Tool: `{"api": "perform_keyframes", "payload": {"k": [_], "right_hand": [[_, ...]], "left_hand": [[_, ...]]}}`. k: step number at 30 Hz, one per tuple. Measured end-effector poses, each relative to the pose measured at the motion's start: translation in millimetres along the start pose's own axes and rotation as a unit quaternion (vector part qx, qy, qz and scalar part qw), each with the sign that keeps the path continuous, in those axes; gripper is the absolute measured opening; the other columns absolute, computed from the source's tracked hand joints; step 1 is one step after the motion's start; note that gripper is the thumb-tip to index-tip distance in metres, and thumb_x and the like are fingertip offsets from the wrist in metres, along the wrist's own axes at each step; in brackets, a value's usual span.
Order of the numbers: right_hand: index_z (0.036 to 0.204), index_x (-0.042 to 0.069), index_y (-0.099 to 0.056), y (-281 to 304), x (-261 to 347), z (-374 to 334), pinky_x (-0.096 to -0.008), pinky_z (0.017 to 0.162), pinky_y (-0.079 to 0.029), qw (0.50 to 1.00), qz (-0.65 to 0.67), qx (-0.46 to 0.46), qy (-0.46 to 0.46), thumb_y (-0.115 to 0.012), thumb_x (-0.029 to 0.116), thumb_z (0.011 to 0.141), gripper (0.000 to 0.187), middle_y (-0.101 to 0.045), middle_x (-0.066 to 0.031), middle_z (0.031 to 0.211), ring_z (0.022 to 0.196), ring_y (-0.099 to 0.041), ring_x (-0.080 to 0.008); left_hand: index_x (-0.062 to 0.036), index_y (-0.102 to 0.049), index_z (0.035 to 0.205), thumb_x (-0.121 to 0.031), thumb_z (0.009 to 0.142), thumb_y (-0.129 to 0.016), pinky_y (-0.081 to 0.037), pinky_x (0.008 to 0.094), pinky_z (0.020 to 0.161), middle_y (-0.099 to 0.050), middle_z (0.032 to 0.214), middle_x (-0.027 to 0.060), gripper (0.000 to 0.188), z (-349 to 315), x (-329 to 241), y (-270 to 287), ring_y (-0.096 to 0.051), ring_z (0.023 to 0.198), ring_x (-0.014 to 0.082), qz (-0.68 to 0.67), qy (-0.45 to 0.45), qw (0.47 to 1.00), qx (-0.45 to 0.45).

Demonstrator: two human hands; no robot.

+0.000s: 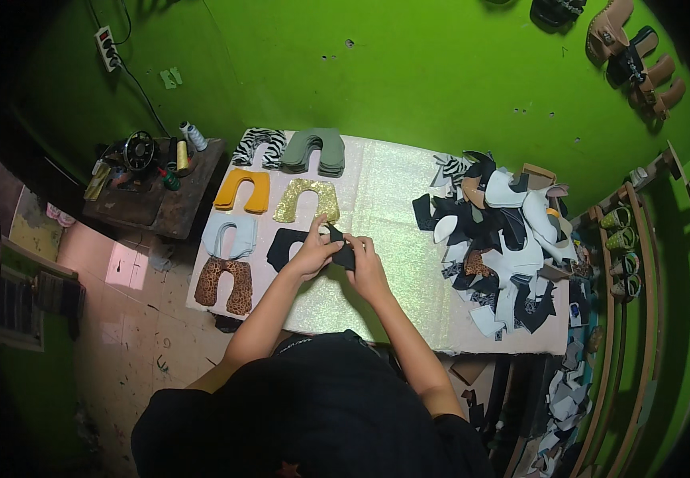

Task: Sorting and organizing various shoe upper components on a workshop table.

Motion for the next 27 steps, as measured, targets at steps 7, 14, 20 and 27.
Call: {"api": "perform_keyframes", "payload": {"k": [7,14,20,27], "right_hand": [[0.091,-0.001,-0.056,8.9,16.9,26.2,-0.0404,0.069,-0.045,1.0,-0.001,-0.01,0.017,-0.051,-0.005,0.071,0.021,-0.054,-0.0182,0.087,0.079,-0.055,-0.0365],[0.09,-0.004,-0.057,4.1,51.0,54.3,-0.0311,0.057,-0.043,0.994,0.039,0.1,-0.014,-0.054,0.005,0.075,0.018,-0.058,-0.013,0.067,0.059,-0.054,-0.0195],[0.095,-0.004,-0.059,-13.0,18.9,56.3,-0.0274,0.059,-0.045,0.969,0.199,0.105,-0.103,-0.056,0.013,0.079,0.023,-0.061,-0.0079,0.072,0.062,-0.055,-0.0119],[0.081,-0.003,-0.057,-47.1,-52.2,40.6,-0.0304,0.059,-0.043,0.984,0.048,-0.024,-0.17,-0.055,0.015,0.079,0.018,-0.058,-0.0118,0.067,0.06,-0.054,-0.0162]], "left_hand": [[-0.0141,-0.024,0.132,-0.026,0.082,-0.057,-0.038,0.0323,0.082,-0.052,0.107,0.0051,0.061,-4.3,3.9,39.8,-0.049,0.099,0.0152,0.012,0.024,1.0,-0.008],[-0.0071,-0.032,0.127,-0.013,0.074,-0.067,-0.038,0.0284,0.087,-0.049,0.109,0.0048,0.064,1.7,21.4,80.4,-0.047,0.099,0.0141,0.014,-0.105,0.994,0.011],[-0.0008,-0.052,0.104,-0.008,0.082,-0.059,-0.047,0.0259,0.077,-0.061,0.095,0.0061,0.025,-16.6,7.3,63.0,-0.059,0.087,0.0129,-0.107,-0.049,0.989,0.086],[-0.0001,-0.052,0.101,-0.011,0.083,-0.057,-0.047,0.0246,0.071,-0.062,0.088,0.0066,0.021,-18.1,5.5,122.5,-0.059,0.078,0.0122,0.04,-0.053,0.995,-0.079]]}}
Point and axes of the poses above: each hand's wrist, its own z-axis towards the middle knuckle, its own y-axis out of the back of the hand, x = y × z, the point moved 10 cm from there along z, towards the middle knuckle
